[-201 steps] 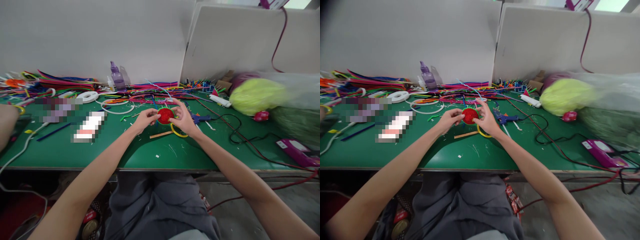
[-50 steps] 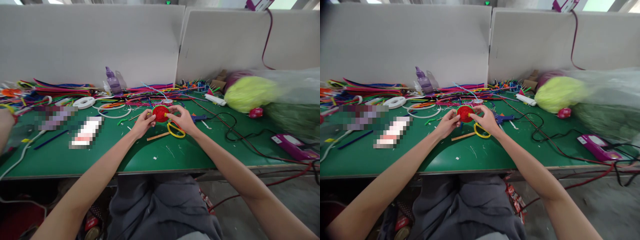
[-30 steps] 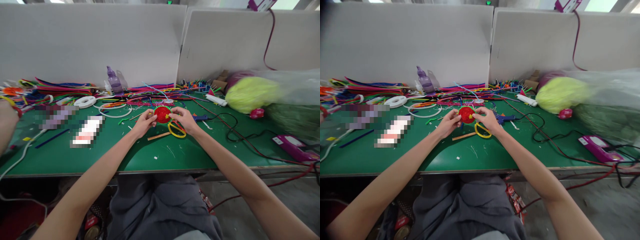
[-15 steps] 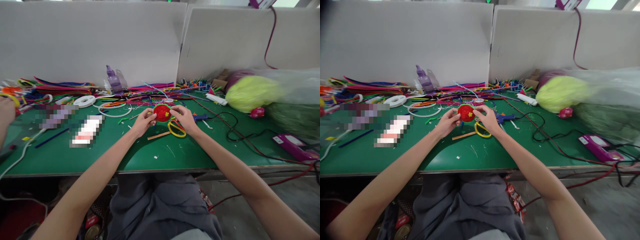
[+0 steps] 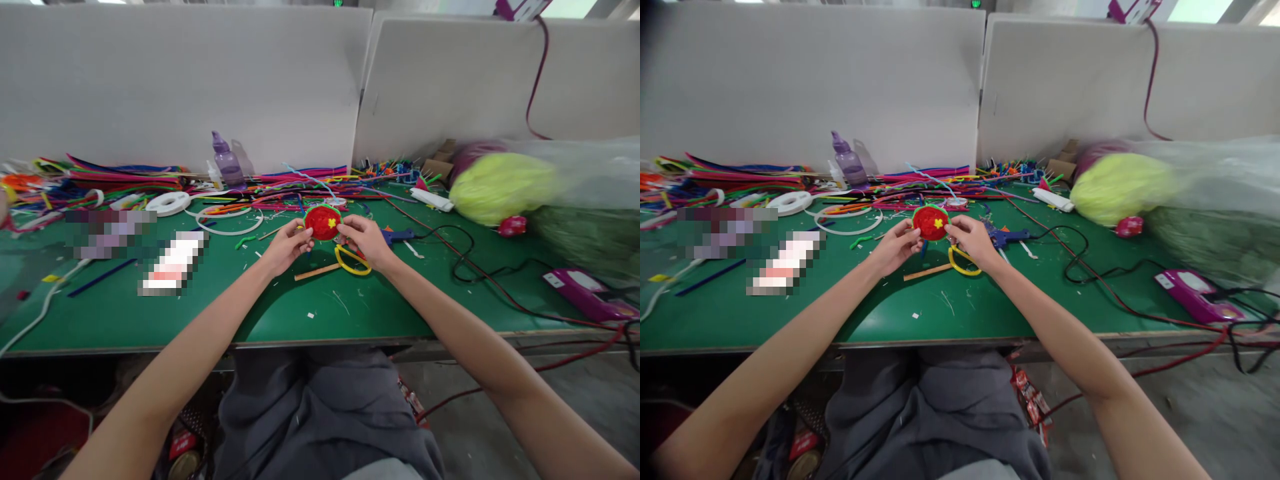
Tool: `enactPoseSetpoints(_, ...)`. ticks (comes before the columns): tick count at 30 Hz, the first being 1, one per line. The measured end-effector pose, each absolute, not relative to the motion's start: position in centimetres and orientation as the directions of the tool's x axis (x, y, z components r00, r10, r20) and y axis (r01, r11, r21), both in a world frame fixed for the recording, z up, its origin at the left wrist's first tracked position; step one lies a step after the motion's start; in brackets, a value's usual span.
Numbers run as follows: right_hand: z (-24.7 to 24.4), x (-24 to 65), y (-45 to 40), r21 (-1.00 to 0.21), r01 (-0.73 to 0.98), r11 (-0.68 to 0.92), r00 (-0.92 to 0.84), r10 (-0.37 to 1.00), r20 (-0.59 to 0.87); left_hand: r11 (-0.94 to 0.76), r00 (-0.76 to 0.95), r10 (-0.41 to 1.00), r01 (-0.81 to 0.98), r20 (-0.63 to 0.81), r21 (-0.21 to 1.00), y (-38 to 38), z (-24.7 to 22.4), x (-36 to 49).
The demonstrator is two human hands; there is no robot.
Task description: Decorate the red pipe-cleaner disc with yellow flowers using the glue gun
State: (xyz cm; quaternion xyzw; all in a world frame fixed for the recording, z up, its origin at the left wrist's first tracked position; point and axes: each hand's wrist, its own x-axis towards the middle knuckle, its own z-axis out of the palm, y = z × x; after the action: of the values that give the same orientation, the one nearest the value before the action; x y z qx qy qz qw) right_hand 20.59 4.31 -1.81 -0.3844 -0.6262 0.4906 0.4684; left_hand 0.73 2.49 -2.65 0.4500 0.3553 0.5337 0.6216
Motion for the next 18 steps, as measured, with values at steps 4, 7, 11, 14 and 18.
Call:
enactPoseSetpoints(4,-1.7,21.0,4.6,-0.987,-0.001,0.159,-0.256,0.954,0.154,0.009,0.132,0.991,-0.23,0.022,0.973,2.5,-2.5,0.7)
enactPoseSetpoints(7,-1.9,21.2,4.8,-0.986,0.002,0.165,-0.257,0.953,0.159,0.008,0.04,0.999,-0.232,0.001,0.973,2.7,-2.4,0.5)
enactPoseSetpoints(11,-1.9,21.1,4.7,-0.985,0.035,0.169,-0.274,0.95,0.153,0.02,0.024,1.0,-0.235,-0.014,0.972,2.6,-2.1,0.4)
enactPoseSetpoints(14,-2.0,21.1,4.7,-0.989,0.007,0.147,-0.275,0.951,0.139,-0.008,0.007,1.0,-0.222,0.01,0.975,2.7,-1.9,0.2)
enactPoseSetpoints(18,-2.0,21.2,4.9,-0.984,-0.129,0.125,-0.287,0.945,0.157,-0.098,-0.144,0.987,-0.231,0.065,0.968,3.3,-1.7,-0.8)
